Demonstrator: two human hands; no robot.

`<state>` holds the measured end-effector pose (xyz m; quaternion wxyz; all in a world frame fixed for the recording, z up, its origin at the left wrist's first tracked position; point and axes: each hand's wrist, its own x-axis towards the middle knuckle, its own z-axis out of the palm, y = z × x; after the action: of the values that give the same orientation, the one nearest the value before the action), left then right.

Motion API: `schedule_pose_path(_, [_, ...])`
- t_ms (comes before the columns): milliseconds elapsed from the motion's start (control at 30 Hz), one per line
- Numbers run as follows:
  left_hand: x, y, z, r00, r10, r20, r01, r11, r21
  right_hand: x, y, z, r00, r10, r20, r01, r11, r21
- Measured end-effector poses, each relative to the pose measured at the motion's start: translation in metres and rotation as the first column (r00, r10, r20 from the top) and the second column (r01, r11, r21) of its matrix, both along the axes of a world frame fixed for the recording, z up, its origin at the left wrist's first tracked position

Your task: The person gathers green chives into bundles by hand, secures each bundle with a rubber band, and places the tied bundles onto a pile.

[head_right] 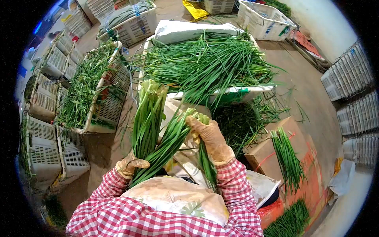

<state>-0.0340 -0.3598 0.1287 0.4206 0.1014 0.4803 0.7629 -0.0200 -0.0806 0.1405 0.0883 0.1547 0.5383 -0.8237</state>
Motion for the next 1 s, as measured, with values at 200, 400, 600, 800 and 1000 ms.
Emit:
schedule_pose_path(200, [0.006,0.000,-0.007,0.851,-0.012,0.524,-0.160,0.946,0.282,0.010,0.019,-0.003,0.985,0.124,-0.117,-0.146,0.969,-0.200])
schedule_pose_path(400, [0.010,0.001,0.003,0.924,0.051,0.379,-0.142,0.966,0.215,0.023,0.043,0.026,0.951,-0.252,-0.178,0.296,0.907,0.299])
schedule_pose_path(600, [0.016,0.004,0.017,0.962,0.045,0.269,-0.095,0.980,0.174,0.043,-0.002,0.025,0.979,-0.041,-0.201,0.149,0.815,0.560])
schedule_pose_path(800, [0.029,-0.005,-0.006,0.969,0.068,0.237,-0.143,0.937,0.319,0.045,-0.018,0.014,0.998,-0.066,-0.018,0.069,0.966,0.250])
schedule_pose_path(1000, [0.037,0.003,0.004,0.894,0.159,0.418,-0.306,0.899,0.312,0.041,-0.011,0.016,0.951,-0.076,-0.298,0.241,0.787,0.568])
